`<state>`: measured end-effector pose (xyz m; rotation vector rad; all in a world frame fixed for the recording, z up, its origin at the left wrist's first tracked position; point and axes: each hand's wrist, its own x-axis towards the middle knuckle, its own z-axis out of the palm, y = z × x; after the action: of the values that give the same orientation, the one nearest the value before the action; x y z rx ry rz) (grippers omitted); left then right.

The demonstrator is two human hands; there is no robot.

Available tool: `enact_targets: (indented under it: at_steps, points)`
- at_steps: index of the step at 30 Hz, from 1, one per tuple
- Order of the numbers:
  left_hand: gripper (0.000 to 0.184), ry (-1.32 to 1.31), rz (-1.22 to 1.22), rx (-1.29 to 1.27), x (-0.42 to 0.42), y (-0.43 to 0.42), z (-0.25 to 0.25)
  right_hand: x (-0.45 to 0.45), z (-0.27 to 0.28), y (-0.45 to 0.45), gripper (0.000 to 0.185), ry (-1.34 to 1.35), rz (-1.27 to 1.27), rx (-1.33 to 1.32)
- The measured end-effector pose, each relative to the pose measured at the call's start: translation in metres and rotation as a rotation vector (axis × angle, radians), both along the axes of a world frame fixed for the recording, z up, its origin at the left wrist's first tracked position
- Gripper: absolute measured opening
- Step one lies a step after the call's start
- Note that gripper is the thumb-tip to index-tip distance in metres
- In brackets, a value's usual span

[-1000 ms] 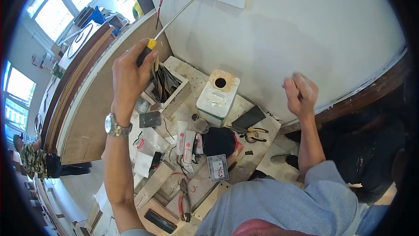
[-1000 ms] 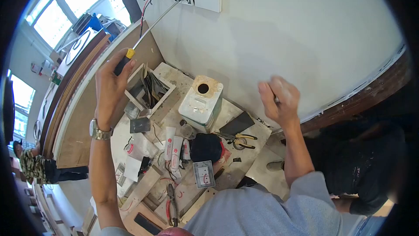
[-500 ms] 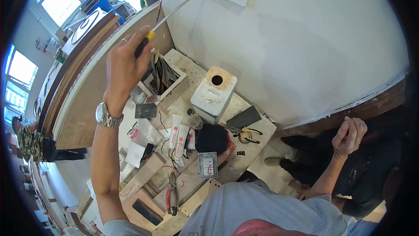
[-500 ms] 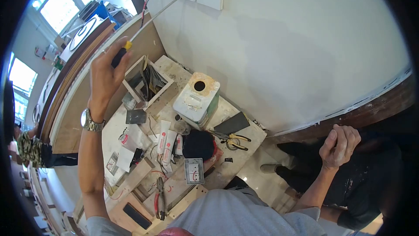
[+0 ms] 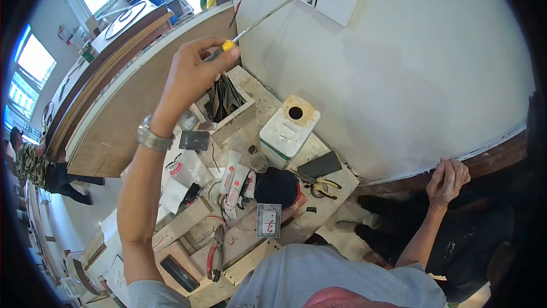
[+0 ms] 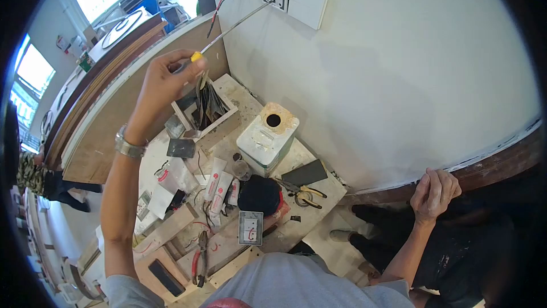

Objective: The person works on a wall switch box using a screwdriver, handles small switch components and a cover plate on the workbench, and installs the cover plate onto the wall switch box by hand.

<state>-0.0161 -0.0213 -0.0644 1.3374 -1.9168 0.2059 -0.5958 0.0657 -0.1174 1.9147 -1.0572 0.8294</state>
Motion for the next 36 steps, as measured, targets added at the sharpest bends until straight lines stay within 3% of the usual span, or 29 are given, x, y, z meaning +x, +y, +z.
enact_targets:
  at_steps: [2, 5, 6, 7, 9, 11, 13, 14, 16, 20, 22, 23, 25, 26, 28, 29, 31, 33, 35, 36]
  points:
    - [0.034, 1.238, -0.266, 0.862, 0.001, 0.003, 0.023, 0.004, 0.005, 0.005, 0.013, -0.010, 0.007, -0.023]
    - [0.030, 1.196, -0.382, 0.818, 0.013, -0.008, 0.011, 0.002, 0.006, 0.009, 0.012, -0.023, 0.019, -0.031]
    - [0.031, 0.967, -0.255, 0.766, 0.007, -0.002, 0.016, 0.004, 0.006, 0.011, 0.012, -0.023, 0.013, -0.028]
    - [0.031, 0.966, -0.256, 0.773, 0.002, -0.003, 0.010, 0.007, 0.006, 0.011, 0.012, -0.026, 0.024, -0.027]
    - [0.031, -0.300, 0.114, -0.208, -0.008, -0.001, -0.007, 0.021, 0.005, 0.011, 0.012, -0.028, 0.034, -0.019]
    - [0.030, -0.247, 0.163, -0.131, -0.013, 0.006, -0.007, 0.045, 0.006, 0.006, 0.012, -0.090, 0.147, 0.026]
    - [0.030, 0.141, 0.056, 0.098, -0.015, 0.005, -0.003, 0.068, 0.005, -0.001, 0.020, -0.077, 0.172, 0.047]
    - [0.030, 0.142, 0.048, 0.095, -0.011, 0.004, 0.004, 0.080, 0.004, -0.006, 0.020, -0.067, 0.255, 0.083]
    - [0.037, 1.137, -0.306, 0.977, 0.006, 0.000, 0.020, 0.090, 0.002, -0.013, 0.020, -0.054, 0.335, 0.124]
    - [0.033, 1.086, -0.388, 0.995, 0.003, -0.004, 0.013, 0.093, 0.001, -0.020, 0.022, -0.069, 0.408, 0.148]
    - [0.030, -0.141, 0.043, 0.024, -0.005, -0.003, -0.003, 0.094, 0.000, -0.020, 0.022, -0.109, 0.405, 0.164]
    - [0.030, -0.142, 0.044, 0.030, -0.003, -0.003, -0.006, 0.097, -0.001, -0.020, 0.021, -0.124, 0.412, 0.161]
    - [0.025, -0.412, 0.139, -0.201, 0.003, -0.004, -0.004, 0.101, -0.003, -0.020, 0.020, -0.146, 0.423, 0.154]
    - [0.025, -0.417, 0.138, -0.202, 0.005, -0.003, -0.001, 0.101, -0.002, -0.019, 0.019, -0.120, 0.415, 0.138]
    - [0.039, 0.580, -0.065, 0.597, 0.007, -0.003, 0.012, 0.096, 0.002, -0.016, 0.017, -0.097, 0.396, 0.118]
    - [0.039, 0.575, -0.073, 0.603, 0.010, -0.005, 0.016, 0.089, 0.007, -0.011, 0.016, -0.109, 0.360, 0.112]
    - [0.038, 1.290, -0.405, 0.942, 0.021, -0.009, 0.022, 0.072, 0.013, -0.003, 0.014, -0.128, 0.318, 0.109]
    - [0.036, 1.142, -0.349, 0.929, 0.023, -0.015, 0.014, 0.054, 0.014, 0.004, 0.013, -0.164, 0.287, 0.038]
    - [0.035, 0.173, -0.035, 0.222, 0.019, -0.018, -0.001, 0.045, 0.014, 0.009, 0.012, -0.191, 0.271, 0.053]
    - [0.035, 0.166, -0.039, 0.227, 0.013, -0.013, 0.000, 0.042, 0.013, 0.010, 0.012, -0.189, 0.256, 0.045]
